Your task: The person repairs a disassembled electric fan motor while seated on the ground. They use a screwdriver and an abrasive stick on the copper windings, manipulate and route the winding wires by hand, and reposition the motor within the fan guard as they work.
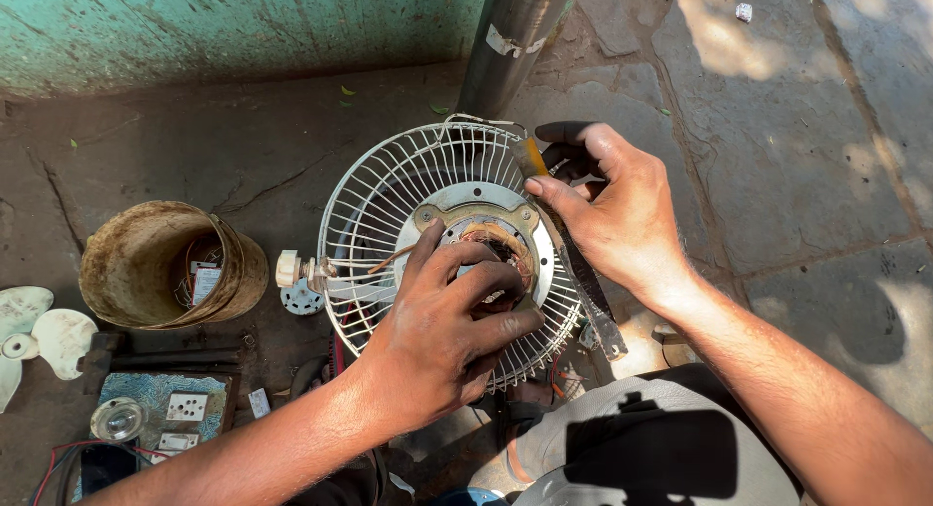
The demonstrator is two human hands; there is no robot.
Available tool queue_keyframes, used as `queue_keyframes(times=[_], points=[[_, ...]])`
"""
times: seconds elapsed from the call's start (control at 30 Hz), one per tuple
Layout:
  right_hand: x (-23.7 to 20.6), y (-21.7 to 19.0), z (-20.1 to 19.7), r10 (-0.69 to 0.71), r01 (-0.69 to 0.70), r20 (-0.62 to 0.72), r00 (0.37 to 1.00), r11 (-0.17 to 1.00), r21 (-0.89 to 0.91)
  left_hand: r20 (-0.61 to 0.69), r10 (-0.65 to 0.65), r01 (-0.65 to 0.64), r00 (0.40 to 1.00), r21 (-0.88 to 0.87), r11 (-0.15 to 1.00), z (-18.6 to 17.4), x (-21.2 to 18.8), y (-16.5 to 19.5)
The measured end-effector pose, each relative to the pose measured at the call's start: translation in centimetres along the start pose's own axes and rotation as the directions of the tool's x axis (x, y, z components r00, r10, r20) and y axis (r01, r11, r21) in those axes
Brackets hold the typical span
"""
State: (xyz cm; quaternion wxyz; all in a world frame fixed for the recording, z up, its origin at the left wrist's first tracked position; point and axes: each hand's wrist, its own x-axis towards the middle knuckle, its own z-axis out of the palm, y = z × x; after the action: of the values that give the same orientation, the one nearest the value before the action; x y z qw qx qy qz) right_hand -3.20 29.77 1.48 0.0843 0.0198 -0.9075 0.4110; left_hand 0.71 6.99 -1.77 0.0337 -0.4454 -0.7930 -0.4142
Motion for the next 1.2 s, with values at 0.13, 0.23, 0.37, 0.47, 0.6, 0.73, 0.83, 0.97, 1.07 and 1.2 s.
queue_keyframes(times=[0.13, 0.23, 0.37, 0.47, 0.6, 0.73, 0.83, 0.97, 1.07, 1.2], points=[[0.0, 0.2, -0.2, -0.229, 0.218, -0.016, 0.973, 0.946, -0.238, -0.009, -0.004, 0.004, 1.000, 0.030, 1.000, -0.3, 0.2, 0.3], [-0.1, 0.5, -0.2, -0.145, 0.133, -0.022, 0.989, 0.952, -0.276, -0.029, 0.000, 0.002, 1.000, 0.049, 0.999, -0.7, 0.2, 0.9], [-0.3, 1.0, -0.4, -0.197, 0.187, -0.014, 0.980, 0.949, -0.253, -0.138, 0.023, -0.015, 0.990, 0.059, 0.998, -2.1, -0.3, 1.8], [-0.6, 1.3, -0.6, -0.193, 0.188, -0.010, 0.981, 0.963, -0.191, -0.239, 0.000, 0.018, 0.971, 0.074, 0.997, -3.7, -1.0, 2.3], [-0.9, 1.1, -0.8, -0.211, 0.207, -0.001, 0.978, 0.962, -0.176, -0.323, -0.132, 0.168, 0.937, 0.089, 0.982, -5.0, -2.2, 3.1], [-1.8, -0.4, -2.1, -0.384, 0.368, -0.041, 0.922, 0.906, -0.207, -0.364, -0.198, 0.246, 0.910, 0.093, 0.965, -5.5, -3.2, 3.8], [-3.4, -2.3, -3.8, -0.300, 0.299, 0.006, 0.954, 0.945, -0.131, -0.296, -0.342, 0.370, 0.892, 0.039, 0.928, -5.8, -3.8, 3.9], [-5.9, -4.7, -5.3, -0.185, 0.212, 0.127, 0.974, 0.946, -0.247, -0.147, -0.508, 0.498, 0.848, -0.104, 0.861, -5.7, -4.0, 3.8], [-7.2, -6.0, -5.6, -0.121, 0.182, 0.191, 0.974, 0.921, -0.345, -0.102, -0.506, 0.496, 0.857, -0.104, 0.862, -5.3, -4.1, 3.5], [-8.5, -6.9, -5.2, -0.084, 0.163, 0.238, 0.968, 0.927, -0.339, -0.105, -0.477, 0.470, 0.873, -0.083, 0.878, -5.0, -4.1, 3.2]])
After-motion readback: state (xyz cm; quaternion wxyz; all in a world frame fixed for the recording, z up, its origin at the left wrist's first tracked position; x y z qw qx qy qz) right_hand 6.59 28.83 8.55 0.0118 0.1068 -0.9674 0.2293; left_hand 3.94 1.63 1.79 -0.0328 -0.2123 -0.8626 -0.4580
